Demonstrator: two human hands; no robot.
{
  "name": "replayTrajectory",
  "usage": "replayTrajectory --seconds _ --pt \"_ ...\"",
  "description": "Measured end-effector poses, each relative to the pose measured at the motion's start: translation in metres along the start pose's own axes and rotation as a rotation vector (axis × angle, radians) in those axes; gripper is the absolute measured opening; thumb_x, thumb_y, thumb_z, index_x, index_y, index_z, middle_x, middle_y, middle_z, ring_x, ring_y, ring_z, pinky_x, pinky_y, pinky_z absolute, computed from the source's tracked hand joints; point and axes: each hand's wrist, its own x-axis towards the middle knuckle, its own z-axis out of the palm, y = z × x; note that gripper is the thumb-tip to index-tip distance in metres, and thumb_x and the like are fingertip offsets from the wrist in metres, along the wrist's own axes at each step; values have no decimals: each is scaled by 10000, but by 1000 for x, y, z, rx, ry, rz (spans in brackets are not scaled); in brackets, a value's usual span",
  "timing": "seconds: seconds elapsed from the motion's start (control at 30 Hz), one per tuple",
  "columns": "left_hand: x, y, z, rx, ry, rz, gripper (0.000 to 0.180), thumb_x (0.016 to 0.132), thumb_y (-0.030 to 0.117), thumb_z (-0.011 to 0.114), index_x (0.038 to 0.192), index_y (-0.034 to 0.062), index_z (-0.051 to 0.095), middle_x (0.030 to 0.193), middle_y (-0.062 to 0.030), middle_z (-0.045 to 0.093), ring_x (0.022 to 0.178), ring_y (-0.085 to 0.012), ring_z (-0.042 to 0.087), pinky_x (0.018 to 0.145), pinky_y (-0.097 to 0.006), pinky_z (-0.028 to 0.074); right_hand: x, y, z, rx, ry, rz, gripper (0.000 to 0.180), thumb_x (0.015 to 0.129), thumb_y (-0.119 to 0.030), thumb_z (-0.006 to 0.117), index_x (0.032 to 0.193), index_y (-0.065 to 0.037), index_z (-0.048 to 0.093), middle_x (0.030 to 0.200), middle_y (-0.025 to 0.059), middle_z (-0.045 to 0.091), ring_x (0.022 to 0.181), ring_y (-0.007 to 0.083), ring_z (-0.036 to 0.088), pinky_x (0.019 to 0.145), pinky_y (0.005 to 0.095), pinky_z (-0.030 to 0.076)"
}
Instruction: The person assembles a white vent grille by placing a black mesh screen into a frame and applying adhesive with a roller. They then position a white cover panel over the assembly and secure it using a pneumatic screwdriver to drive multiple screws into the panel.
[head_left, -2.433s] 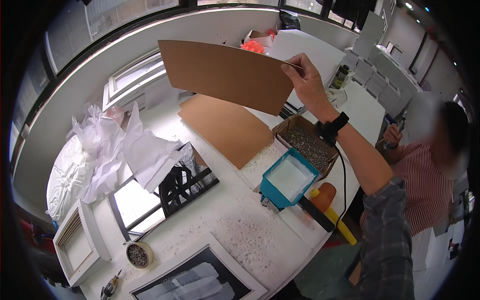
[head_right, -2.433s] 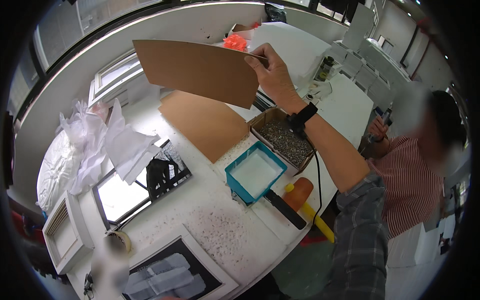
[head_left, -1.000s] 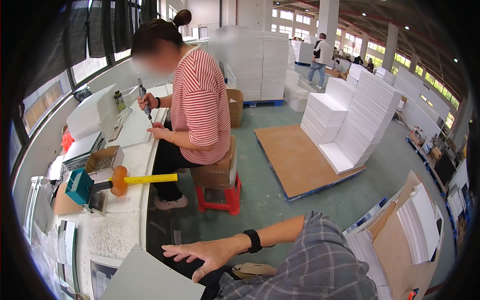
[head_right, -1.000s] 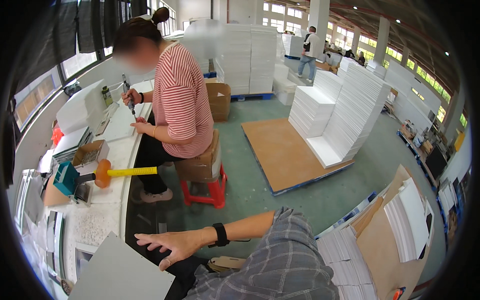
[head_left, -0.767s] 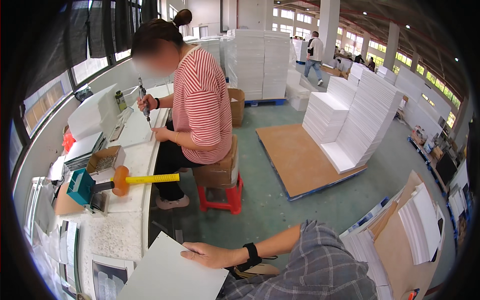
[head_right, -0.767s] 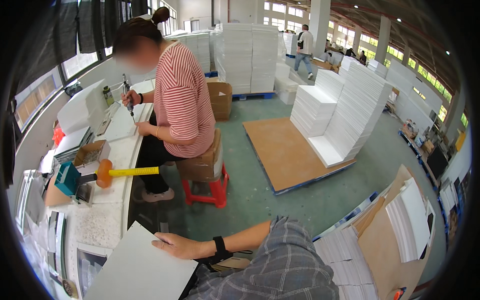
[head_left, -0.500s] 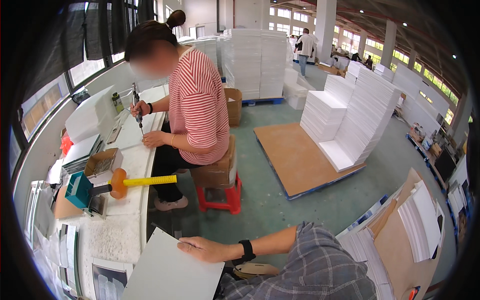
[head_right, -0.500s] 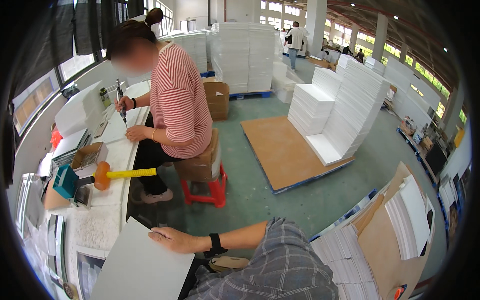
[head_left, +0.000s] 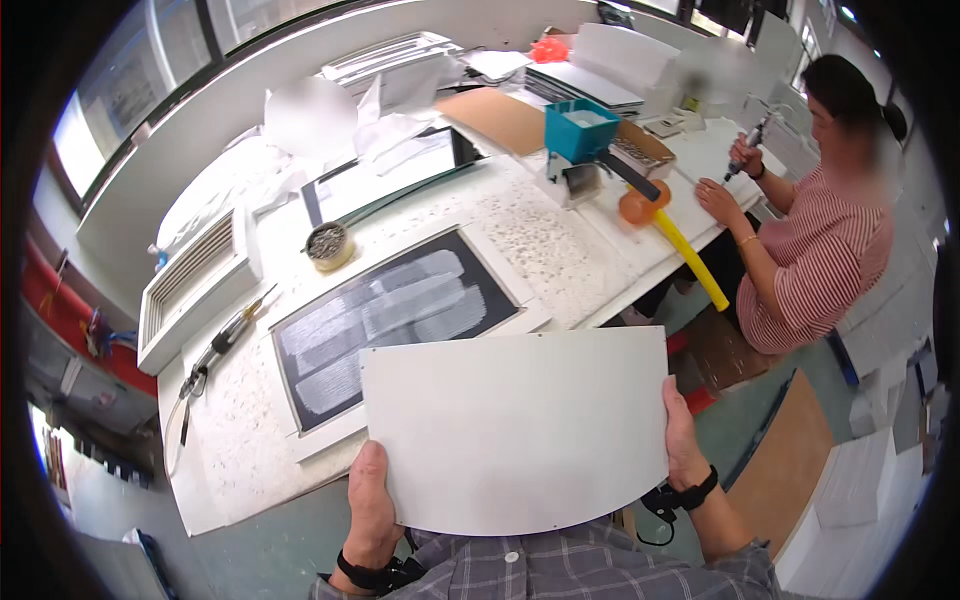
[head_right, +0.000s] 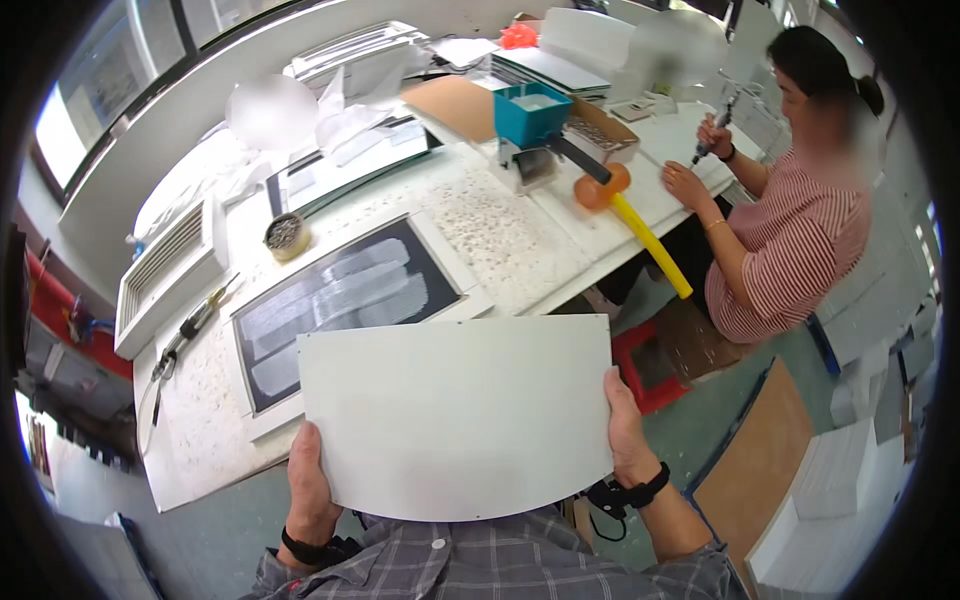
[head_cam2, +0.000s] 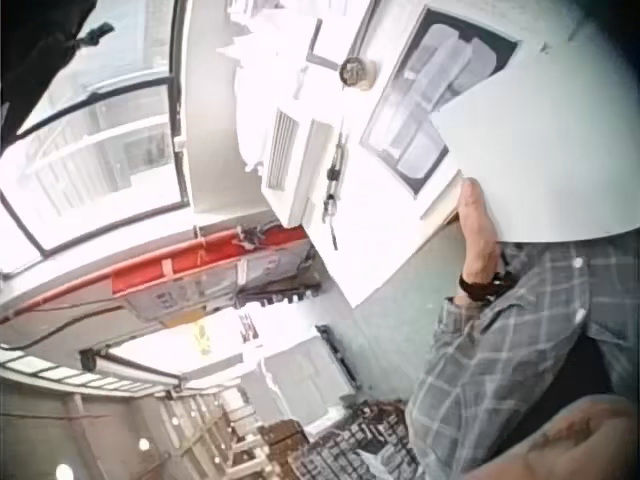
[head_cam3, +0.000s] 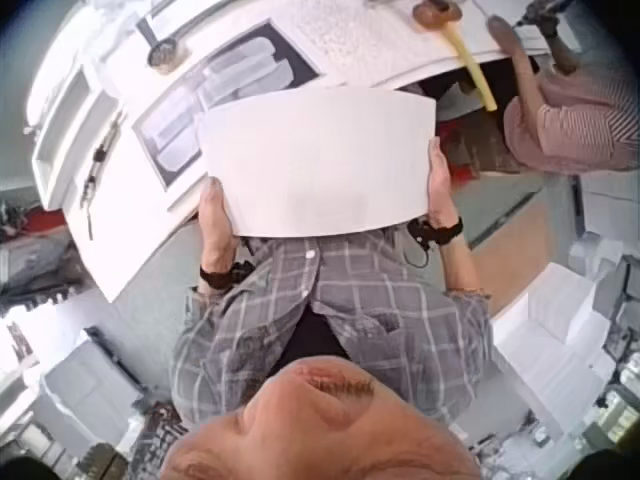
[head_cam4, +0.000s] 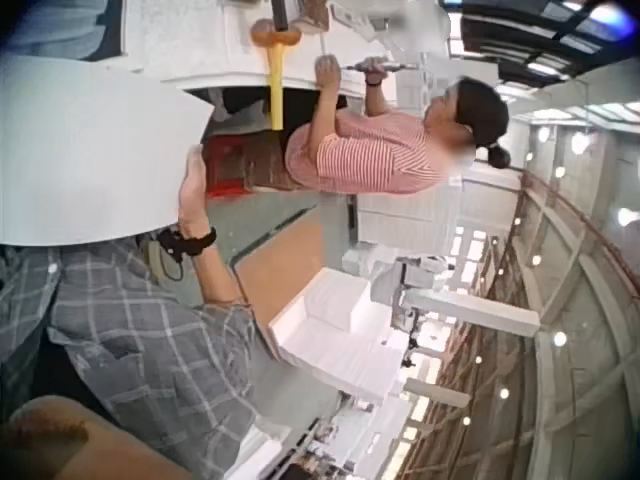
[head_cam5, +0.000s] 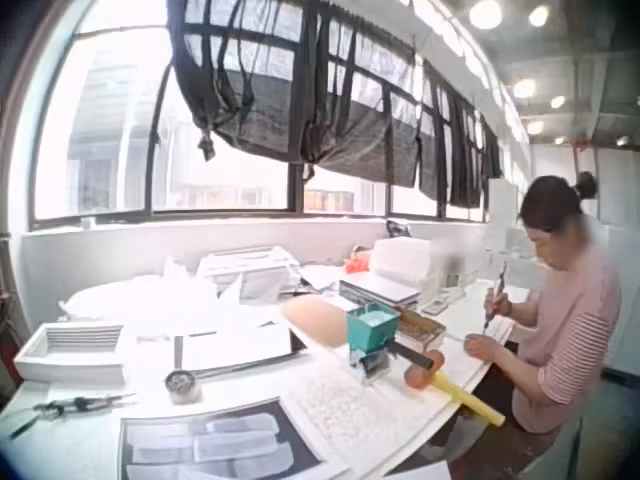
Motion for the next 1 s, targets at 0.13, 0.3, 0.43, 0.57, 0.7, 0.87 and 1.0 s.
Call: replayTrajectory --seconds 0.13,0.3,0.43,0.57,0.7,0.87,1.0 --pt "-4 13 -11 28 20 30 450 1159 366 441 1301 -19 627 1182 -58 699 1055 -119 646 925 -266 513 20 -21 5 -483 -23 -191 537 1123 -415 496 1402 38 564 1256 93 679 1151 165 639 1023 299 491" --pt "2 51 -16 30 84 138 457 1158 367 447 1297 -28 630 1149 -40 691 1031 -96 619 910 -250 496 31 -60 61 -561 -188 -314 588 1093 -203 563 1580 58 361 1542 158 509 1403 214 500 1181 353 383" --pt "8 77 -32 151 152 214 466 1154 365 456 1347 -31 608 1143 -49 691 1025 -107 624 916 -261 497 76 -82 133 -669 -347 -451 630 1091 -161 543 1632 44 295 1627 184 432 1480 233 438 1220 351 340" --pt "10 77 -55 585 468 542 390 1137 253 467 1359 -37 605 1220 -169 694 1128 -260 645 1014 -363 488 139 -82 173 -743 -432 -393 631 1077 -160 571 1632 17 332 1642 181 422 1486 221 432 1225 337 330" --pt "11 64 -92 997 613 707 305 1087 151 528 1308 -26 641 1295 -232 653 1229 -374 594 1060 -436 470 169 -66 207 -819 -453 -352 624 1061 -171 603 1619 0 382 1622 183 450 1461 216 457 1209 324 344" --pt "10 59 -105 1013 632 678 256 1065 104 555 1258 -13 676 1276 -223 663 1208 -374 611 1047 -444 487 183 -48 229 -851 -483 -308 613 1061 -169 596 1614 3 394 1593 194 480 1433 225 486 1193 314 359" --pt "12 54 -109 992 625 673 247 1049 69 572 1259 -5 679 1270 -217 668 1190 -368 624 1023 -433 506 190 -41 233 -839 -494 -283 607 1063 -169 590 1612 4 397 1585 191 491 1411 224 510 1184 316 375"
